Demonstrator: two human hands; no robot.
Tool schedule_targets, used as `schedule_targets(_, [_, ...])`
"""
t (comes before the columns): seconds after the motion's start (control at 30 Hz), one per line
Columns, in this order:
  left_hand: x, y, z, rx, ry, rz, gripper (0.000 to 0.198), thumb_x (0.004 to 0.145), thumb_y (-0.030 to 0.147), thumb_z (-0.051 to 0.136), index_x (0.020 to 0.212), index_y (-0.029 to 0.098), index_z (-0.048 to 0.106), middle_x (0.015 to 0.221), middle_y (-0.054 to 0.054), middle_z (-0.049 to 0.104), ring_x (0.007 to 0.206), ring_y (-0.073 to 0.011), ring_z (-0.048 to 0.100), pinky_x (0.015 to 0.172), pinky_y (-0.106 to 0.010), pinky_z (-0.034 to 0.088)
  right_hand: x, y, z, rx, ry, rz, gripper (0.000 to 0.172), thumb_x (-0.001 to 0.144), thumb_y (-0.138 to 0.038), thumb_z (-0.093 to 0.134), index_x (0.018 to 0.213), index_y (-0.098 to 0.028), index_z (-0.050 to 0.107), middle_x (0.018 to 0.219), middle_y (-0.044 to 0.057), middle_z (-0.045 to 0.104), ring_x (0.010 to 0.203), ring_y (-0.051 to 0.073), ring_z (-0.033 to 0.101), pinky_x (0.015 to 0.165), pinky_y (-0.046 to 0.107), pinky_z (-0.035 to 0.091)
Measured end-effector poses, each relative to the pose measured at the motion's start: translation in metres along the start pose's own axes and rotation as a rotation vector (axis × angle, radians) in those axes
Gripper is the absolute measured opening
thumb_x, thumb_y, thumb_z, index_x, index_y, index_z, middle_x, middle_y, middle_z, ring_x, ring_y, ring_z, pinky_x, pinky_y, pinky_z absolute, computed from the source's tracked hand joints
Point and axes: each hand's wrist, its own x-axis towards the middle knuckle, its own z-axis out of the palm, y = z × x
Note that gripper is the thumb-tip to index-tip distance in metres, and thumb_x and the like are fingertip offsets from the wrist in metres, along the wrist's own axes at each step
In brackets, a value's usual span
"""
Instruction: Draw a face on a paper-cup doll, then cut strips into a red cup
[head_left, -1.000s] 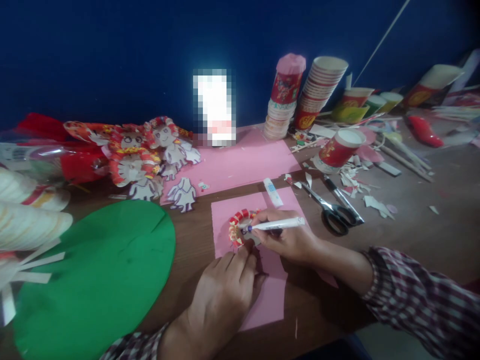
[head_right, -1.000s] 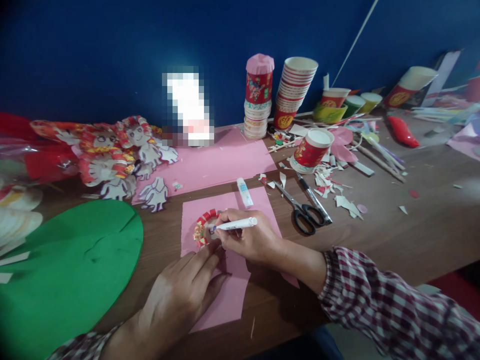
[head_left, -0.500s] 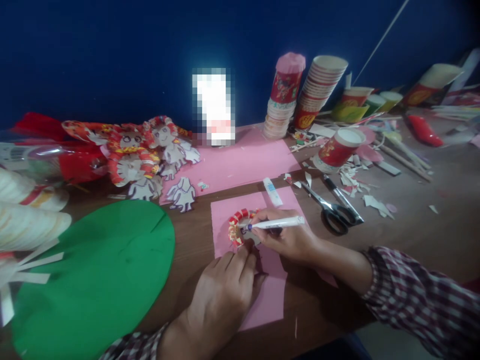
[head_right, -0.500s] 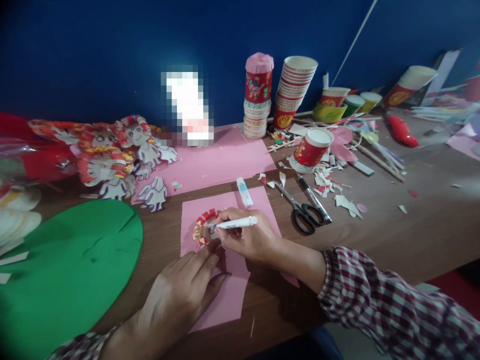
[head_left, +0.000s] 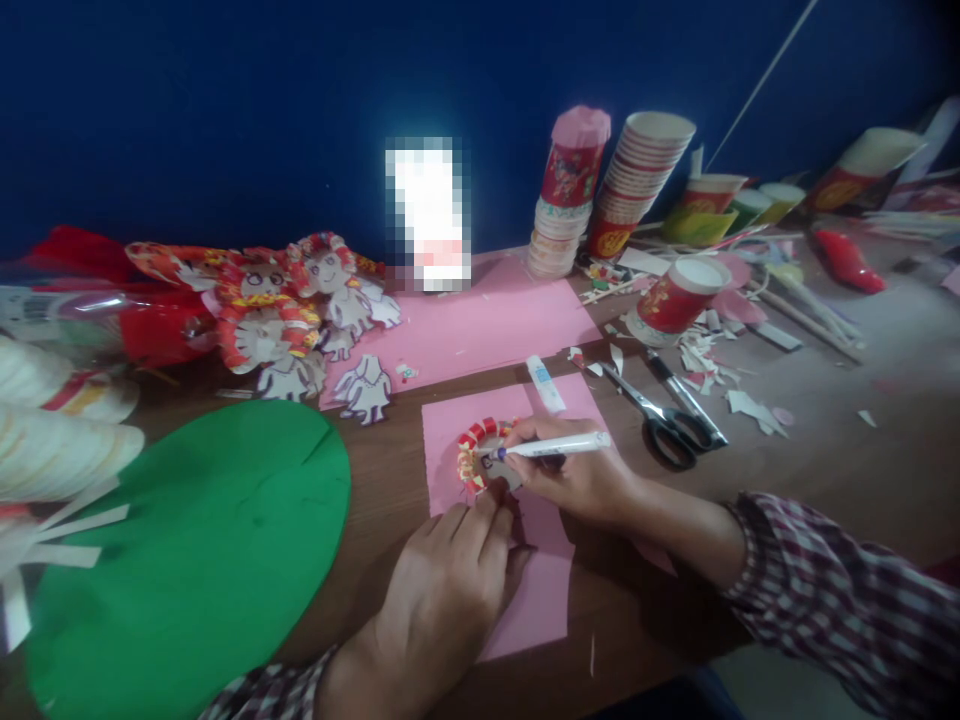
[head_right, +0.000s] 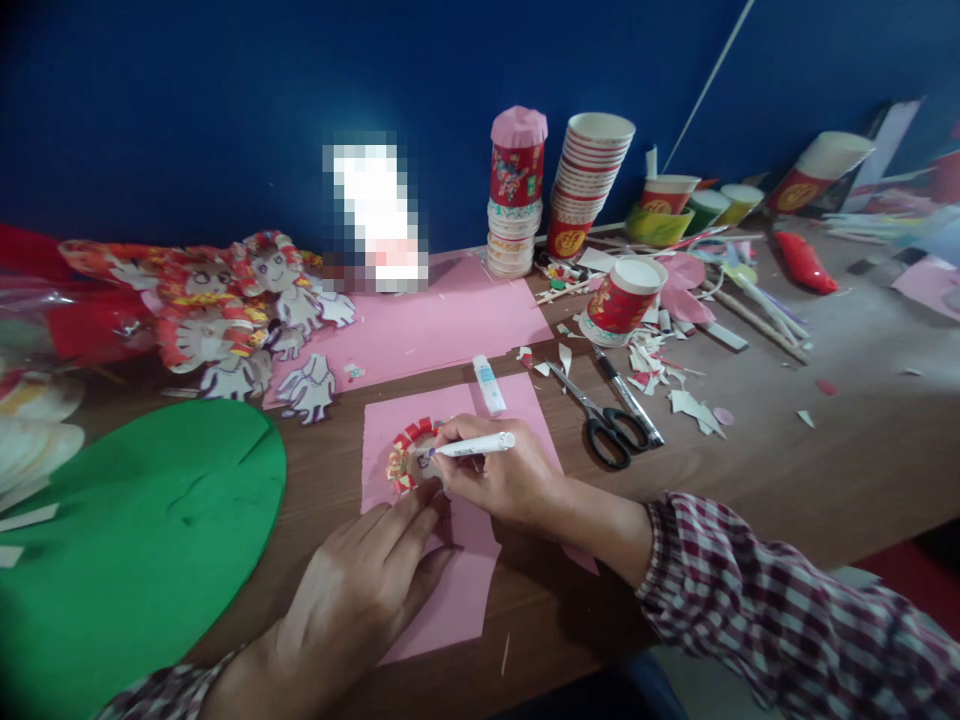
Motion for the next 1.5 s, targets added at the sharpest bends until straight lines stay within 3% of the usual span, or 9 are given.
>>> schedule_targets(0.93, [0.0, 0.0002, -0.0002, 0.001, 0.006, -0.005, 0.029, 0.083, 0.025, 0.055, 0.103, 0.006, 0.063, 0.1, -0.016, 0.067, 0.071, -0.0226, 0.063, 0.057, -0.037, 0.057, -0.0012, -0.0011, -0.001, -0.027, 0.009, 0.006, 0.008, 0.078, -0.02, 0.053, 0.076, -0.014, 0.059, 0.061, -0.001, 0.058, 0.049, 0.007, 0.047, 0.047, 0.018, 0.037])
schedule_targets(1.5, [0.0011, -0.0004, -0.0006, -0.014, 0.013, -0.008, 0.027, 0.084, 0.027, 0.055, 0.1, 0.008, 0.064, 0.097, -0.015, 0.068, 0.071, -0.0226, 0.063, 0.057, -0.037, 0.057, -0.0013, 0.0007, 0.0009, 0.149, 0.003, 0.101, 0.005, 0.078, -0.02, 0.053, 0.076, -0.016, 0.055, 0.06, -0.002, 0.053, 0.049, 0.007, 0.043, 0.044, 0.019, 0.035])
